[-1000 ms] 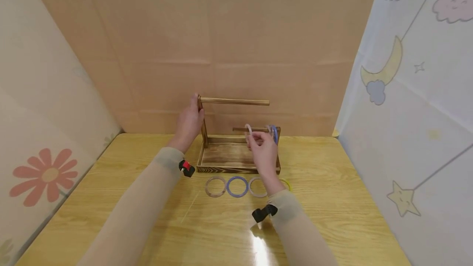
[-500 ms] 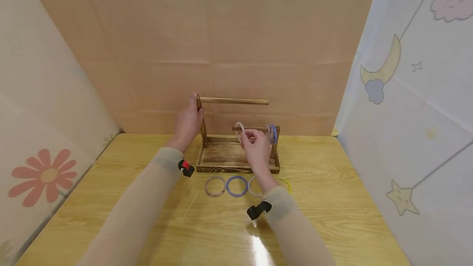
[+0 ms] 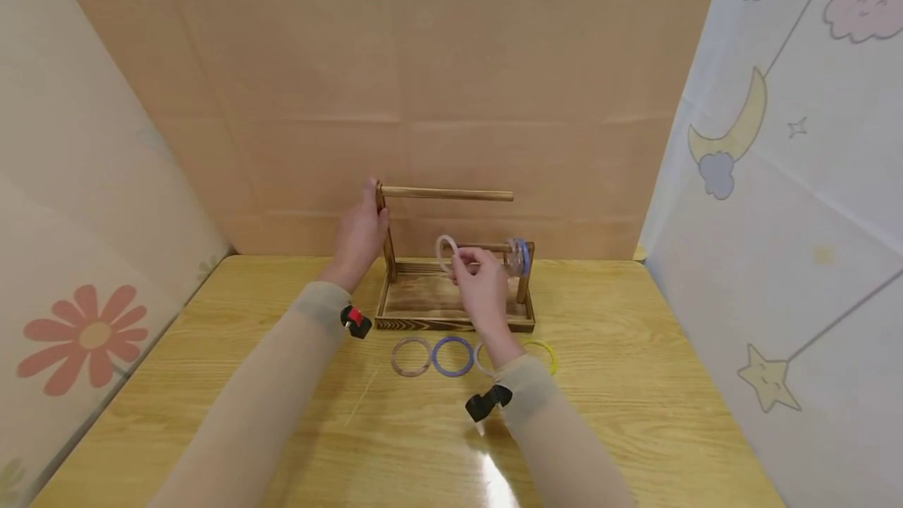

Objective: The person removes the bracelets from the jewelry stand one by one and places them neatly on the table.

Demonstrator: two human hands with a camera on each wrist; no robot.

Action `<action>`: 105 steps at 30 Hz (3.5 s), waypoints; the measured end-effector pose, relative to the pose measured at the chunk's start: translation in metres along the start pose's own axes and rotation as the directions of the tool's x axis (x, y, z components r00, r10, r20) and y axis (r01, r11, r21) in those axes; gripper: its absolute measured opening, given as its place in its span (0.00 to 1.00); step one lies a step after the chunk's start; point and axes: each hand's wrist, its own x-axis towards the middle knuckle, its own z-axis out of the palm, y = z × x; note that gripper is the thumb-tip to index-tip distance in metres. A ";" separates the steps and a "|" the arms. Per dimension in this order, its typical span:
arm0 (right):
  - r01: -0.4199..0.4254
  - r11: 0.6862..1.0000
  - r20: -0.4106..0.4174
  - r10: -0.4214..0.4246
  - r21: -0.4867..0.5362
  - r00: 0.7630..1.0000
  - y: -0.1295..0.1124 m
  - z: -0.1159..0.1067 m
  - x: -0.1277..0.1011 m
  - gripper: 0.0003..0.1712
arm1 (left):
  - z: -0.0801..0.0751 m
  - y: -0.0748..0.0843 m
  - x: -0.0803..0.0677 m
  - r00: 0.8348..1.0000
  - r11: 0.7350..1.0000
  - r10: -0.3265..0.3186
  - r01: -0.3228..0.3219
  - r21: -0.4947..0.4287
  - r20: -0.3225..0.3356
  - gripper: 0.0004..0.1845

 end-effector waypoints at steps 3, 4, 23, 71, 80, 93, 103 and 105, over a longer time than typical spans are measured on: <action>-0.006 1.000 0.008 0.006 0.003 1.000 -0.002 0.000 -0.002 0.09 | -0.001 0.000 0.000 1.000 1.000 0.000 0.000 -0.006 0.005 0.31; -0.007 1.000 0.012 0.007 0.005 1.000 -0.002 0.000 -0.003 0.09 | 0.000 0.000 0.000 1.000 1.000 0.002 -0.002 -0.006 0.005 0.31; -0.067 0.998 0.102 0.065 0.009 0.993 -0.003 -0.015 -0.026 0.11 | 0.001 0.001 0.000 1.000 1.000 0.002 -0.002 -0.005 0.009 0.32; -0.203 0.973 0.589 0.227 -0.107 0.776 0.011 -0.042 -0.100 0.16 | -0.001 0.006 -0.007 1.000 1.000 -0.003 0.003 -0.010 0.010 0.32; -0.214 0.970 0.668 0.235 -0.115 0.706 0.015 -0.037 -0.111 0.14 | -0.001 0.006 -0.007 1.000 1.000 -0.006 0.006 0.006 0.010 0.31; -0.257 0.960 0.709 0.259 -0.113 0.655 0.030 -0.027 -0.121 0.09 | -0.002 0.008 -0.007 0.999 1.000 -0.029 0.029 -0.008 0.027 0.32; -0.237 0.960 0.686 0.274 -0.151 0.673 0.026 -0.021 -0.125 0.06 | 0.000 0.005 -0.007 1.000 1.000 -0.006 0.006 0.013 -0.006 0.33; -0.233 0.959 0.684 0.278 -0.159 0.675 0.026 -0.021 -0.125 0.06 | 0.000 0.005 -0.008 1.000 1.000 -0.007 0.007 0.018 -0.005 0.33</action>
